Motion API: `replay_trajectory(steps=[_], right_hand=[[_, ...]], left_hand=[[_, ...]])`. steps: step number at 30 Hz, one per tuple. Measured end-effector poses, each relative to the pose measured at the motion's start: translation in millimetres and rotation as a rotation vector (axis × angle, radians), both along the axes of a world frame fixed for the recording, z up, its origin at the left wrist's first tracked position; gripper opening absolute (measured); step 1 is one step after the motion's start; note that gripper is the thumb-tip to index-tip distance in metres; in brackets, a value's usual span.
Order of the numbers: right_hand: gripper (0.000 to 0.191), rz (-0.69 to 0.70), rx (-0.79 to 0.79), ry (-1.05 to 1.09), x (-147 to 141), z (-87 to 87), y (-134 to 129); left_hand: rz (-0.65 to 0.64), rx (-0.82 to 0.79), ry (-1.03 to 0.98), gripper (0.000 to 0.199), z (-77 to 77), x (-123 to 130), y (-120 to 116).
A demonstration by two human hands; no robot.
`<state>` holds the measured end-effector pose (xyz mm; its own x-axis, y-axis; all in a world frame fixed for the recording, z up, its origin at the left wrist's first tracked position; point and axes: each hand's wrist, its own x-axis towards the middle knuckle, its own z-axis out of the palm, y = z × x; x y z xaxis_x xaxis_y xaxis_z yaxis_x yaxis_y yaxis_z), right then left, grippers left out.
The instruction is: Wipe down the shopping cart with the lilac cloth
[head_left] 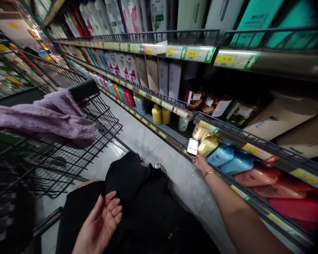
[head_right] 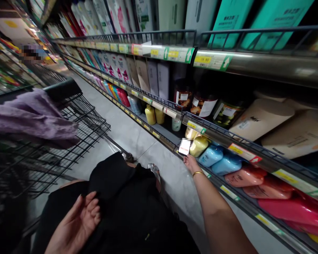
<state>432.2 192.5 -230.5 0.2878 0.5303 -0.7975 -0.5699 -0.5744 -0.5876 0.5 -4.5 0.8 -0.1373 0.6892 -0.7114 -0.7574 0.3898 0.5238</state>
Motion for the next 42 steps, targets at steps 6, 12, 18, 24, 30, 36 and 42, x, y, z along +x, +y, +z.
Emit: replay_trajectory(steps=[6, 12, 18, 24, 30, 36, 42], right_hand=[[0.042, 0.069, -0.027, -0.084, -14.0, 10.2, -25.7], [0.019, 0.312, 0.123, -0.128, -65.1, 40.7, -50.2], [0.043, 0.583, 0.466, -0.003, -147.5, 116.5, -56.8], [0.065, 0.845, 0.795, 0.168, -229.2, 243.6, -69.0], [0.078, 1.247, 1.241, 0.527, -286.2, 424.2, -92.0], [0.088, 1.54, 1.507, 0.734, -302.6, 543.2, -113.4], [0.087, 1.551, 1.312, 0.791, -333.2, 511.2, -88.2]], left_hand=[[0.03, 0.014, 0.005, 0.037, 4.6, 5.2, 0.1], [0.05, 0.133, -0.023, 0.026, 4.9, 4.6, -6.6], [-0.051, 0.426, 0.082, 0.041, 7.8, -2.4, -17.3], [-0.212, 0.631, 0.189, 0.075, 66.0, -14.4, -7.3], [-0.364, 0.961, 0.464, 0.083, 214.7, -18.5, -5.0], [-0.398, 1.187, 0.657, 0.086, 326.8, -15.2, -43.9], [-0.313, 1.048, 0.586, 0.085, 305.3, -36.1, -22.4]])
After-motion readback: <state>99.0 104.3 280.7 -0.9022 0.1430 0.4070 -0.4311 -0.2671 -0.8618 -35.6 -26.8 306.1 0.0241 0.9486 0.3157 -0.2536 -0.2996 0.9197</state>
